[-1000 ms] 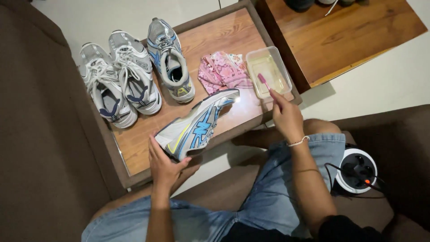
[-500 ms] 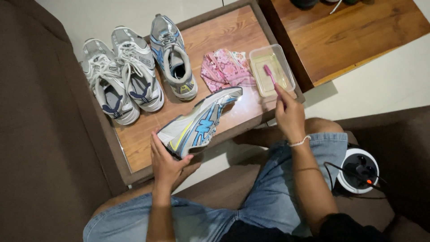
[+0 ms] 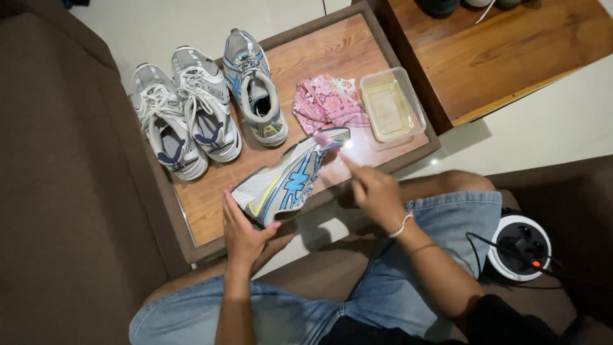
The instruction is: The person is cleaning a white and blue sneaker using a toothbrush and cleaning solution, then wiping it with a pink cloth.
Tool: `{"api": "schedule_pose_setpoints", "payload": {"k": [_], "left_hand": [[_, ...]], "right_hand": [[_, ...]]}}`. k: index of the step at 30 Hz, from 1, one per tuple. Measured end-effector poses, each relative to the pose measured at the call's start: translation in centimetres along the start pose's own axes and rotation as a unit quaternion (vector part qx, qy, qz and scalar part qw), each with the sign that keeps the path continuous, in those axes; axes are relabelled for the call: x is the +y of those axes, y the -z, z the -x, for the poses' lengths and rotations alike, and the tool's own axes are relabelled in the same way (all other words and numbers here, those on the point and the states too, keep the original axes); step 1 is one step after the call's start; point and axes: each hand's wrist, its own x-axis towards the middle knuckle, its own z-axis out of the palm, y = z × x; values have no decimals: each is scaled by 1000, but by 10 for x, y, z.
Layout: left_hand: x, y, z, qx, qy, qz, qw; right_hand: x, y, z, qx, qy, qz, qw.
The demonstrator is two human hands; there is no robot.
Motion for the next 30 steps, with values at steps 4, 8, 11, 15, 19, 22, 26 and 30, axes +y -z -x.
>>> {"api": "schedule_pose_setpoints", "payload": {"k": [4, 8, 11, 15, 19, 22, 26, 30], "left_hand": [[-2, -5, -2, 21, -21, -33, 999], [3, -1, -1, 20, -23, -37, 999], [7, 5, -1, 11, -21, -18, 1000], [-2, 0, 0, 3, -14, -27, 1000], [3, 4, 1, -3, -6, -27, 1000], [8, 1, -6, 0, -4, -24, 1000], [3, 1, -3, 12, -21, -27, 999], [12, 6, -5, 17, -29, -20, 999]], "right_hand": [[21, -20, 15, -89, 18, -50, 995], [23, -10, 5, 11, 6, -28, 1000], [12, -24, 18, -79, 62, -113, 989], [54, -53, 24, -23, 21, -61, 998], [58, -61, 34, 29, 22, -69, 997], [38, -52, 25, 5, 51, -64, 997], [11, -27, 7, 116, -40, -149, 981], [22, -46, 27, 54, -16, -152, 987]]}}
